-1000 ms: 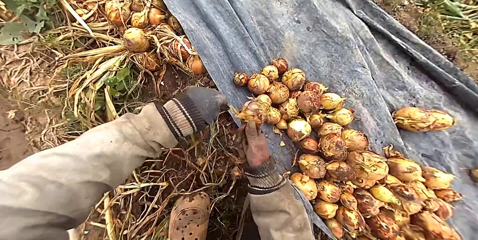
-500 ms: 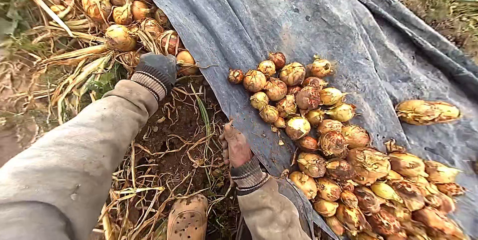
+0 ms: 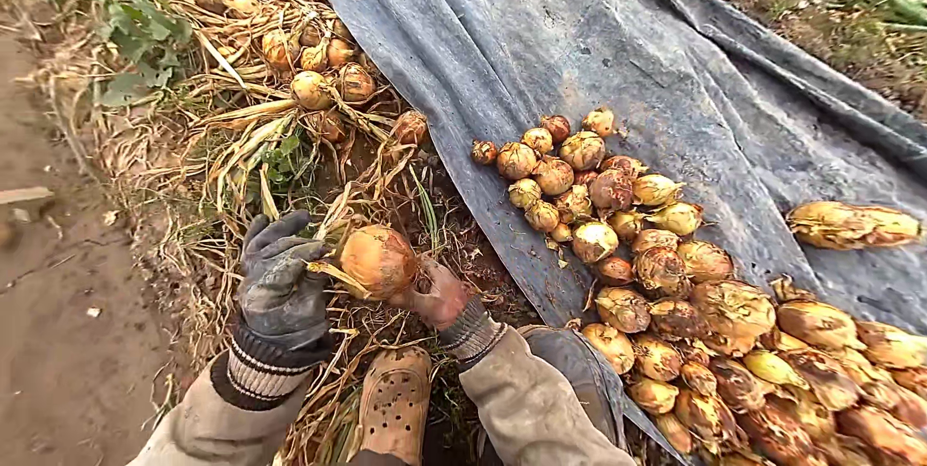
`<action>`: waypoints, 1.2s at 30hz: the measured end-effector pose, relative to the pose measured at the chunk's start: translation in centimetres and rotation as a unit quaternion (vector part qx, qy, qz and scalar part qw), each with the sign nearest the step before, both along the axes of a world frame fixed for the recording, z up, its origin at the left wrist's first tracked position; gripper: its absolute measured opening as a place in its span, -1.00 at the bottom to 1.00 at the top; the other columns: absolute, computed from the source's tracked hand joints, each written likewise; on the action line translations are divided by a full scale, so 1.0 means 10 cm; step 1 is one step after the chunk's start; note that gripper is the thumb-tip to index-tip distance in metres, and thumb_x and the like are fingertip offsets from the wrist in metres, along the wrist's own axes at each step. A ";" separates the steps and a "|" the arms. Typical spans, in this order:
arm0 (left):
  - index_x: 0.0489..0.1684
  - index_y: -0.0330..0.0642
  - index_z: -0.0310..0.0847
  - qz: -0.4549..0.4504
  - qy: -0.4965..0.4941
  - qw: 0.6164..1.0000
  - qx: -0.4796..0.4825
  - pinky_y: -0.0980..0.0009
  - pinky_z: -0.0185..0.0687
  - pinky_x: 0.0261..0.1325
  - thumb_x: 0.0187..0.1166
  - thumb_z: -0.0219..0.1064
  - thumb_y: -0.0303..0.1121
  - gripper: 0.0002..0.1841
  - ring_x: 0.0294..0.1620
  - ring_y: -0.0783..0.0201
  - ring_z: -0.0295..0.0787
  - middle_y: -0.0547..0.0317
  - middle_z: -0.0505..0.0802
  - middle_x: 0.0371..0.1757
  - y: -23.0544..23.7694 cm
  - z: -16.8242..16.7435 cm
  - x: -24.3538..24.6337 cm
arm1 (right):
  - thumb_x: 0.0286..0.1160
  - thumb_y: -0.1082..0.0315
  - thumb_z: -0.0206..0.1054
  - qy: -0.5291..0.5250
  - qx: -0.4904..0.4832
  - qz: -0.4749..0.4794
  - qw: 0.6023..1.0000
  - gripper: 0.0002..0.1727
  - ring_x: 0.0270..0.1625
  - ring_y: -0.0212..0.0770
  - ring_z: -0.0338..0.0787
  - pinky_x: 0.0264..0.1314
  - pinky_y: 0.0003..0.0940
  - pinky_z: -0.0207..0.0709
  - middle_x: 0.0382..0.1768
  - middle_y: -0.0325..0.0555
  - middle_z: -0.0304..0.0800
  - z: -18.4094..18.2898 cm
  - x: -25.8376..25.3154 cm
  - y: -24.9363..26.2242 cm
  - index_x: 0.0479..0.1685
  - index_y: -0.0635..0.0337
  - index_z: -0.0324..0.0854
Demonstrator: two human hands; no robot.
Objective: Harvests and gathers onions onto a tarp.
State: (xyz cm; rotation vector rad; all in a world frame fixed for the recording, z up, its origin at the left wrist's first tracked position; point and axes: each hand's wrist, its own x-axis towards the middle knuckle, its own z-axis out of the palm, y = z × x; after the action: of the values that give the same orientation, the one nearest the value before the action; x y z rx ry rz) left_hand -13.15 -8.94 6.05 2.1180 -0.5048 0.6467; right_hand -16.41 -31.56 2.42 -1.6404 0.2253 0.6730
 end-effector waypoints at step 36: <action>0.03 -0.07 0.87 -0.278 0.219 0.872 0.339 -0.10 0.72 0.21 0.62 0.31 -0.38 -0.79 0.16 0.05 0.87 0.05 0.91 0.11 -1.19 0.16 1.25 | 0.81 -0.29 -0.28 0.071 0.146 -0.331 0.929 -0.29 -0.87 -0.47 0.31 -0.83 -0.58 0.27 -0.79 -0.32 0.41 0.07 0.26 -0.55 -0.34 0.10 0.50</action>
State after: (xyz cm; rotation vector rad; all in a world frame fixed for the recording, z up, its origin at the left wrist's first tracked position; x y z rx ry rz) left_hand -0.63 -20.79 7.65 2.4658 -1.1369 -0.4079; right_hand -13.77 -37.09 3.15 -1.1241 0.7131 0.2823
